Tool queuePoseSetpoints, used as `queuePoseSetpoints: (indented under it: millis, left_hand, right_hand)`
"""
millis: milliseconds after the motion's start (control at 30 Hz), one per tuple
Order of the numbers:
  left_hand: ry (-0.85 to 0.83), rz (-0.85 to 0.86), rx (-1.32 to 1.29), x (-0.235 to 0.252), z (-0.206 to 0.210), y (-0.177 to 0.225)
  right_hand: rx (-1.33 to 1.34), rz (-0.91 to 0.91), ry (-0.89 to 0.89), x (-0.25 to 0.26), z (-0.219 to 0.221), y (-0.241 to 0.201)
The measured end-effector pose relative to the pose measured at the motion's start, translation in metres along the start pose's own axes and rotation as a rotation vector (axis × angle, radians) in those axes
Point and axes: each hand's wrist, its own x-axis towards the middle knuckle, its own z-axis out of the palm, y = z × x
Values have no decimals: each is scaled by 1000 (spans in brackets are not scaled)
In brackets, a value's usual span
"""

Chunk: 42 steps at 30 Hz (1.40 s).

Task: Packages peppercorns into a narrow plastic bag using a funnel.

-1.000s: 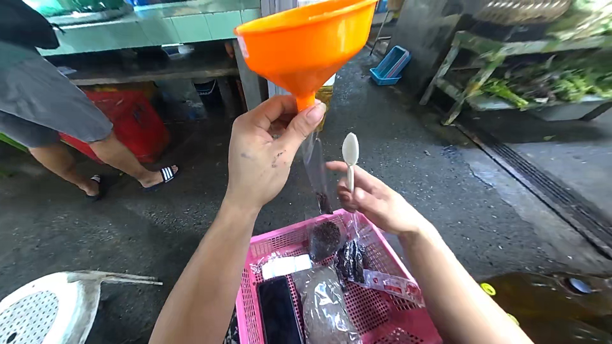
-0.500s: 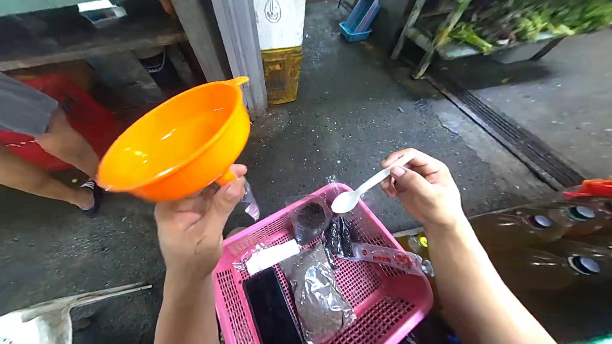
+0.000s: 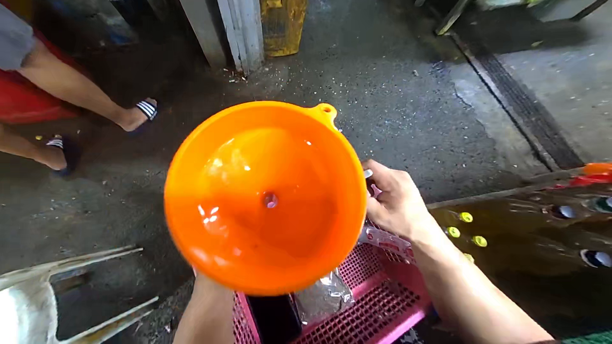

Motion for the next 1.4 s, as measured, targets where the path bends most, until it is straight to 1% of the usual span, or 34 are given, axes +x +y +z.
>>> queuePoseSetpoints:
  millis: [67,133,200,300,400,467,600,667,767,867,1000,1200,1400]
  left_hand:
    - [21,-27,-62,-2,10,-8]
    - [28,-43,-94,-4,15,-14]
    - [15,-39,-55,-5,15,-17]
    - [9,-25,6,-4,15,-23]
    - [18,-40,43,0,15,-25]
    - [26,-15,75,3,15,-25]
    - [23,-17,35,4,16,-25]
    - [14,-23,26,4,17,-26]
    - [3,-35,19,5,17,-27]
    - [-2,-56,-10,5,17,-29]
    - [3,-67,-38,6,17,-30]
    - [6,-69,-6,4,17,-32]
    - [-2,-78,-45,4,16,-34]
  right_hand:
    - [49,79,8,-4,4,2]
    - [142,210,28,-6,6,5]
    - [260,325,52,-5,9,9]
    - [436,421,94,-4,10,15]
    - [582,481,129,-3,10,17]
    - [603,466,142,-5,11,18]
    - [367,365,94,-9,14,16]
    - [334,356,57,-11,17,15]
    - [430,423,45,-10,19,17]
    - [619,484,84,-8,19,21]
    - [749,553,122,-6,16,21]
    - [837,557,198,-4,10,21]
    - [894,515,253,0,1,18]
